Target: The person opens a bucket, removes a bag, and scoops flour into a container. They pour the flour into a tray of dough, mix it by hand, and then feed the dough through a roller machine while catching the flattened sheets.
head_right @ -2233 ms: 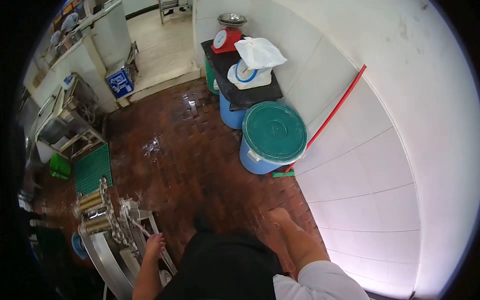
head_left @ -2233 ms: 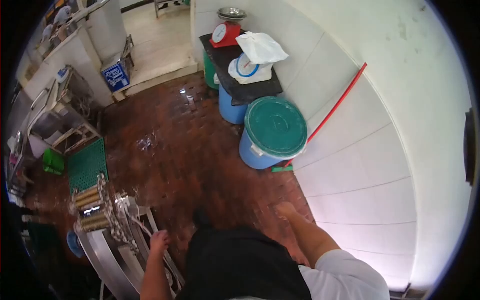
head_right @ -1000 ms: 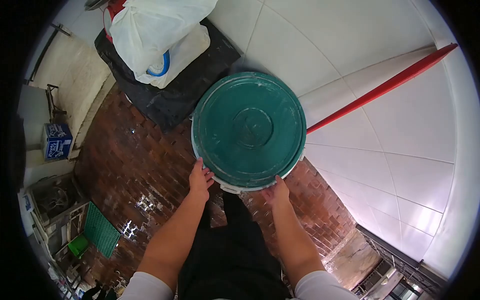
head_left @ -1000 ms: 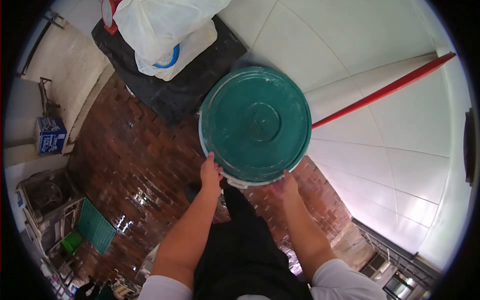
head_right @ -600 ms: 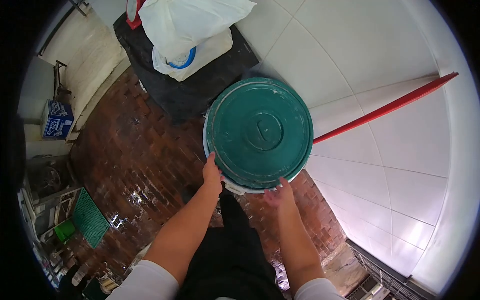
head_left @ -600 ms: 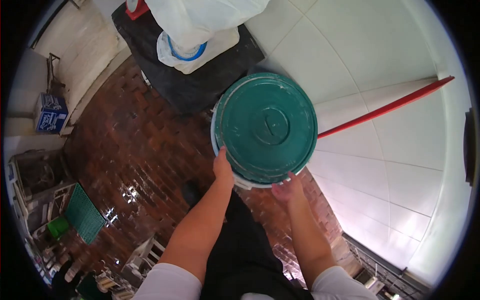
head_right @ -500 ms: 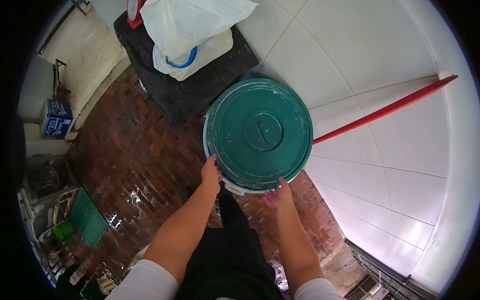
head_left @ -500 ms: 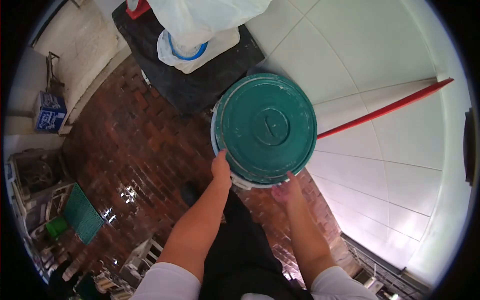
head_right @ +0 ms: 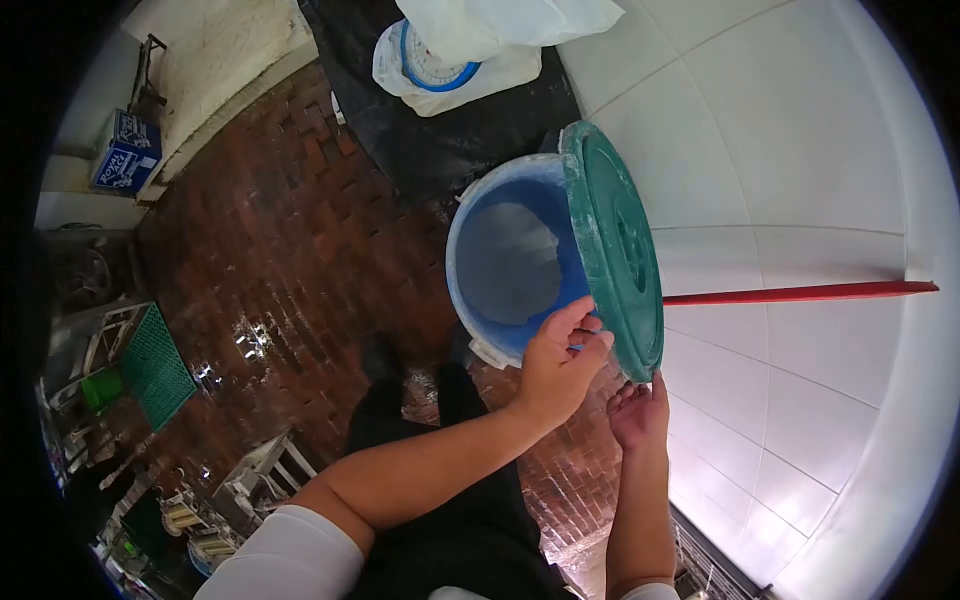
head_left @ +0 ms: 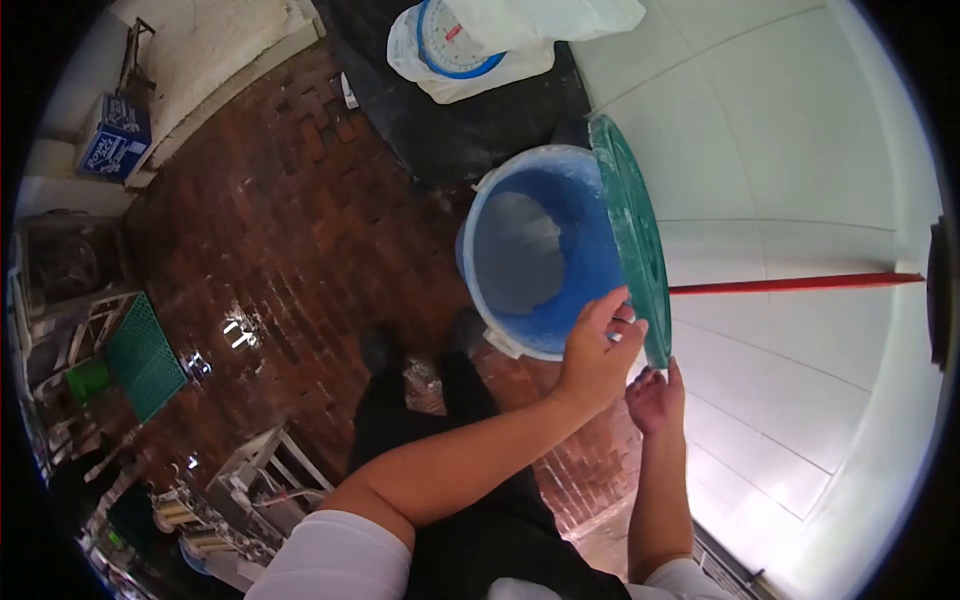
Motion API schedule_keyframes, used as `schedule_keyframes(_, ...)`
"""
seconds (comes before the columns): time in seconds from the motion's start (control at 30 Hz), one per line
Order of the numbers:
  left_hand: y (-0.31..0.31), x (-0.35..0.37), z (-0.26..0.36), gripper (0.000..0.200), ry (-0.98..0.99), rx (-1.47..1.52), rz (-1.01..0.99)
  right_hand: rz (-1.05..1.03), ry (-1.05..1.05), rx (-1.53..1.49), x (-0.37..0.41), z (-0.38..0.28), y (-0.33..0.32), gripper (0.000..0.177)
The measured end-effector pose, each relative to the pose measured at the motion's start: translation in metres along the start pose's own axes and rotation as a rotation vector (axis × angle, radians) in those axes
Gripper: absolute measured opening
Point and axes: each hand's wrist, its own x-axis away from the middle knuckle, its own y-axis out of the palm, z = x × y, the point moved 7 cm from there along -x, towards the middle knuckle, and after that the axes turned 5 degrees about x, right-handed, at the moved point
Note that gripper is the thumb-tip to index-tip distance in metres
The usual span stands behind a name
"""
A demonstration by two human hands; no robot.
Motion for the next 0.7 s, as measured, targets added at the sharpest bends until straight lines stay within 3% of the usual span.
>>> schedule_keyframes(0.2, -0.008, 0.003, -0.002, 0.049, 0.011, -0.007, 0.014, 0.052, 0.027, -0.069, 0.0, 0.004, 0.005, 0.032)
schedule_keyframes(0.3, -0.027, 0.001, -0.013, 0.041, 0.036, 0.025, 0.096, -0.057, 0.038, -0.012, -0.013, 0.016, -0.002, 0.03)
schedule_keyframes(0.33, -0.037, -0.001, -0.016, 0.036, 0.058, 0.045, 0.143, -0.06, 0.053, 0.012, -0.019, 0.026, -0.007, 0.029)
schedule_keyframes(0.4, -0.068, -0.005, -0.037, 0.032, -0.142, -0.01, 0.264, -0.072, 0.066, 0.029, -0.03, 0.048, -0.009, 0.027)
schedule_keyframes(0.47, -0.111, -0.014, -0.076, 0.035, -0.21, -0.234, 0.367, -0.077, -0.005, 0.149, -0.039, 0.068, -0.004, 0.025)
schedule_keyframes(0.53, -0.154, -0.017, -0.115, 0.035, -0.239, -0.334, 0.426, -0.07, -0.023, 0.19, -0.042, 0.082, 0.008, 0.025)
schedule_keyframes(0.6, -0.183, -0.021, -0.143, 0.034, -0.222, -0.35, 0.445, -0.024, 0.112, 0.219, -0.082, 0.12, -0.026, 0.025)
schedule_keyframes(0.7, -0.203, -0.031, -0.142, 0.034, -0.22, -0.467, 0.495, 0.019, 0.183, 0.197, -0.101, 0.143, -0.024, 0.025)
